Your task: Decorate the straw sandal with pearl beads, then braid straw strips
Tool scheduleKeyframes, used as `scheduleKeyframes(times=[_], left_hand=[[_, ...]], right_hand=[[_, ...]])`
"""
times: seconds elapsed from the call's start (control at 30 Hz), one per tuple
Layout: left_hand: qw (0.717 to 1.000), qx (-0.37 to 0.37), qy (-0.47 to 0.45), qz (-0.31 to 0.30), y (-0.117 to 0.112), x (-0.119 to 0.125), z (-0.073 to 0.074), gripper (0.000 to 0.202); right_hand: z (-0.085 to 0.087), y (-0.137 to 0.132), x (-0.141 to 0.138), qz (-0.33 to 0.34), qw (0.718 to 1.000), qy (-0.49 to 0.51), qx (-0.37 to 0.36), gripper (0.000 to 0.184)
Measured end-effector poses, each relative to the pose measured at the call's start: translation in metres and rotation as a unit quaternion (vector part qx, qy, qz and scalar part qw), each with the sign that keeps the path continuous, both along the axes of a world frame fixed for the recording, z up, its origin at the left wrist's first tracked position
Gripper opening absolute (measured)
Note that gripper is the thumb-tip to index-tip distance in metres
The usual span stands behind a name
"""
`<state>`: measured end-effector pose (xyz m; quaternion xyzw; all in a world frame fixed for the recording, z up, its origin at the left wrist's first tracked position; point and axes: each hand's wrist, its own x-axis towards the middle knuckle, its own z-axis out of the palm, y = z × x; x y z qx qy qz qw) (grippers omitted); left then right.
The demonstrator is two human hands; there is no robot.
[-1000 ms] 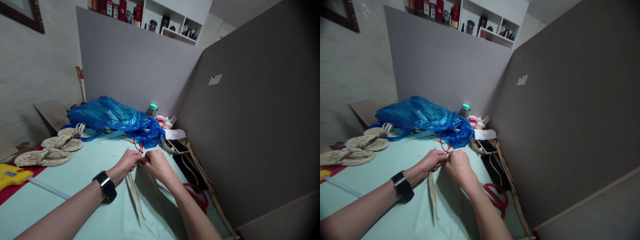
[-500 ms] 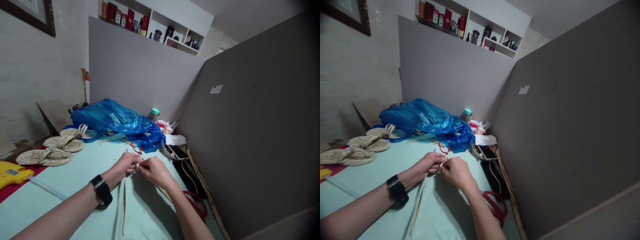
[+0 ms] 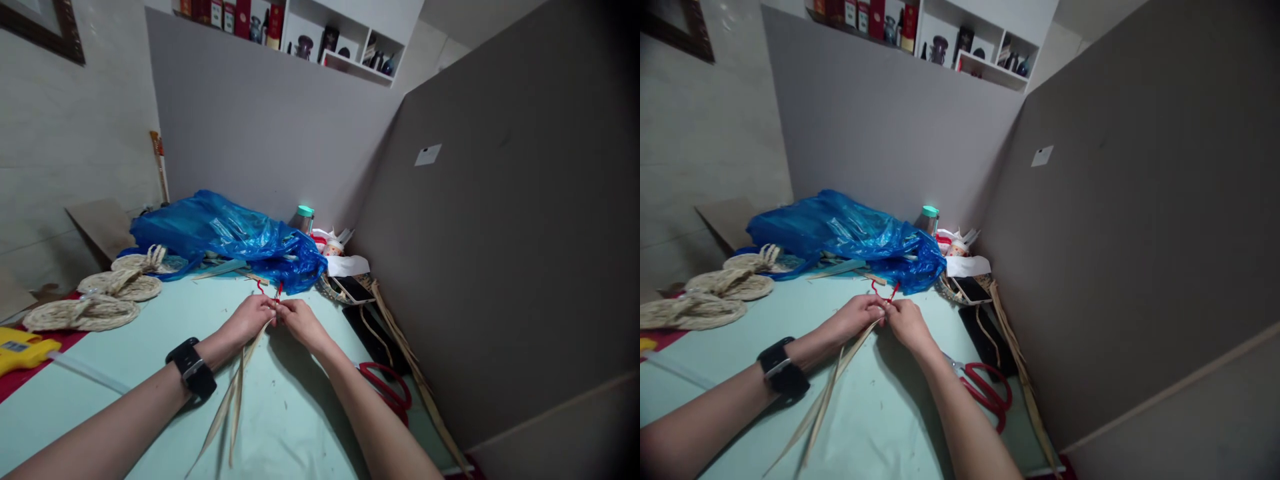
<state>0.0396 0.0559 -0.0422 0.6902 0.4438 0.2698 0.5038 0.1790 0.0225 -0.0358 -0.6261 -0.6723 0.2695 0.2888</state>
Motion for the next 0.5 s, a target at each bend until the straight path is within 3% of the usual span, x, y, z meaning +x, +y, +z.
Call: scheduleKeyframes(times=[0.13,0.27,0.5], left_hand=[[0.994,0.092,0.056,0.013,-0.003,-0.006,0.007,0.010],[0.979,0.172,0.101,0.030,-0.011,-0.009,0.019,0.030],[0.962,0.227,0.137,0.060,-0.017,-0.009,0.028,0.019]], right_hand=[[0.007,-0.001,0.005,-0.019,1.000,-0.016,0.002,0.030],[0.013,-0.005,0.005,-0.023,0.999,-0.040,0.019,0.027],[0.018,-0.010,0.006,-0.039,0.996,-0.067,0.041,0.020]])
